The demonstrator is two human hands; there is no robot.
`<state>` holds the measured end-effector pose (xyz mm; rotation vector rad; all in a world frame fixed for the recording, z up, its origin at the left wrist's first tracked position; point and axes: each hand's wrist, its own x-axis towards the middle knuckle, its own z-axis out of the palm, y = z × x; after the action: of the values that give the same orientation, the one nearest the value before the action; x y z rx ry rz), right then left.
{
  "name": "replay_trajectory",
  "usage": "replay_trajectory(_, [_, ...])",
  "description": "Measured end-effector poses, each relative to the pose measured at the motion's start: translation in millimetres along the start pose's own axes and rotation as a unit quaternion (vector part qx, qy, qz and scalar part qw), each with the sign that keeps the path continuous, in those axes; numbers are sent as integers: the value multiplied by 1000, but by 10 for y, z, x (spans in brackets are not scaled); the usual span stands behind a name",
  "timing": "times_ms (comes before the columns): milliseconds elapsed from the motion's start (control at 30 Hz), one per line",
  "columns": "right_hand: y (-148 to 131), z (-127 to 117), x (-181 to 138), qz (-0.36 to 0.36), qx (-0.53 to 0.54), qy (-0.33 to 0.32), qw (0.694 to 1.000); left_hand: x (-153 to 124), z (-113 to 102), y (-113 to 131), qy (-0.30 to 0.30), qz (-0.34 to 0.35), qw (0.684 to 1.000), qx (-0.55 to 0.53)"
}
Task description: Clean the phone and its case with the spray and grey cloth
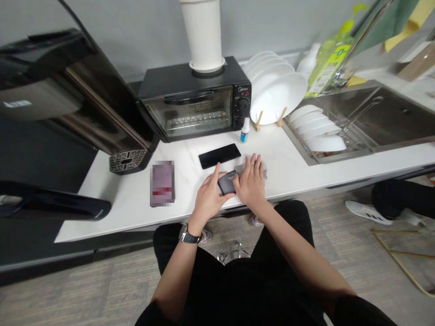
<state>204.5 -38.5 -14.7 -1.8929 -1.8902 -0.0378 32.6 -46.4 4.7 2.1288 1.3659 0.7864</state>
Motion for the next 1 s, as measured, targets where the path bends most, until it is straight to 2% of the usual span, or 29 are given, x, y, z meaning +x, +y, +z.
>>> replay_trajectory(67, [-96, 24, 4, -17, 33, -12, 999, -4, 17, -21, 2, 5, 1000, 0])
replay_trajectory(167, [-236, 29, 1, -80, 92, -45, 992, -19, 40, -51, 12, 24, 1000, 4])
replay_trajectory(300, [-327, -79, -93, -161, 126, -85, 975, -54, 49, -48, 37, 32, 999, 11])
replay_trajectory(433, [-287, -222, -305, -186, 117, -71, 973, -81, 33, -24, 47, 17, 999, 10])
replay_trajectory(600, [-50, -313, -498, -257, 153, -101, 949, -72, 10, -22, 22, 33, 999, -1])
replay_trajectory(800, [392, -426, -618, -235, 126, -87, 960, -29, -25, 11, -4, 6, 1000, 6])
replay_trajectory(1000, [599, -469, -598, -159, 81, -47, 983, -2, -47, 25, -3, -5, 1000, 10])
